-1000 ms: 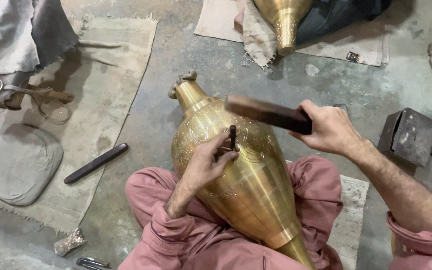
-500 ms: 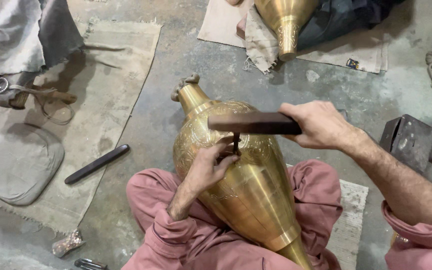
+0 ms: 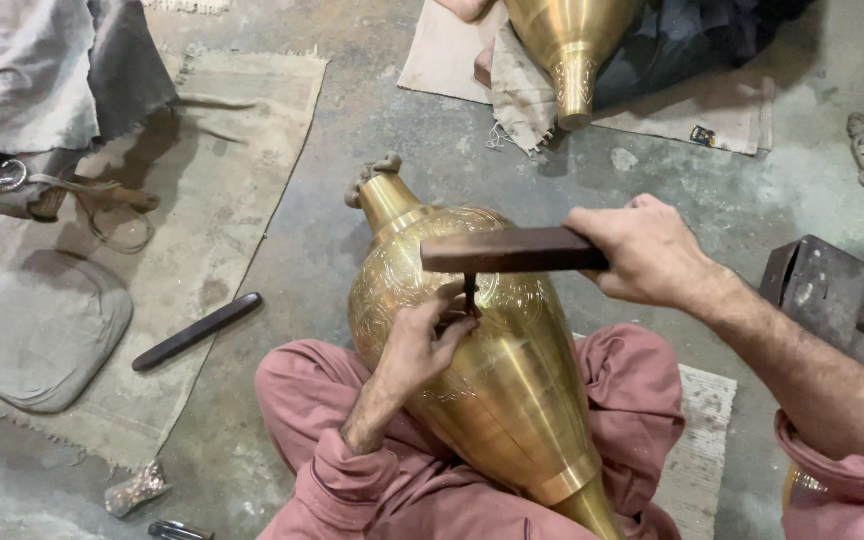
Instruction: The person sits on the floor with a large brass vase on their lap and engraves decorative patterns into its surface. They hold a small chisel against the brass with one hand and strike it with a wooden mallet in the other, repositioning the chisel repeatedly to work across the engraved design.
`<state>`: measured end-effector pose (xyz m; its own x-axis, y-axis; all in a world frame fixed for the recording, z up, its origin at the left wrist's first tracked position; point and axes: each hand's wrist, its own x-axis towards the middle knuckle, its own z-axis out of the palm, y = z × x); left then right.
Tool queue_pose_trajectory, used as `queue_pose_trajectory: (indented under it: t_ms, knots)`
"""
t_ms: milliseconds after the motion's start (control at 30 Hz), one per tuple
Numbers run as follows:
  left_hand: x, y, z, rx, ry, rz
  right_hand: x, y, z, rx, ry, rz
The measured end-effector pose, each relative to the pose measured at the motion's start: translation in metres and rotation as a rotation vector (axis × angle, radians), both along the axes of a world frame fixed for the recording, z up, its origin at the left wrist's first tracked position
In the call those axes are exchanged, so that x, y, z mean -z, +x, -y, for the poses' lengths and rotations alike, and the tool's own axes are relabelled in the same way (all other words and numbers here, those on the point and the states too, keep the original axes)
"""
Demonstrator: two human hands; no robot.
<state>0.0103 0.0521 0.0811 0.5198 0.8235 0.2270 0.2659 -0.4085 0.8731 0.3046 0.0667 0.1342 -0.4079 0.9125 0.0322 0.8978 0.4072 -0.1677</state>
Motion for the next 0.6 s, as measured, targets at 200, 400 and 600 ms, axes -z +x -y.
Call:
queue_pose_trajectory:
  t_ms: [200,400,600]
  knots:
    - [-0.005,-0.001,0.009,-0.117,-0.186,-0.238,-0.007,-0.007,-0.004,-0.063,0.008,0.110]
    - [-0.009,0.001,0.020,-0.172,-0.151,0.021,-0.024,-0.015,-0.007,0.090,-0.195,-0.498]
    - [-0.002,-0.001,0.017,-0.125,-0.084,0.086,-0.022,-0.022,-0.003,0.023,-0.173,-0.312]
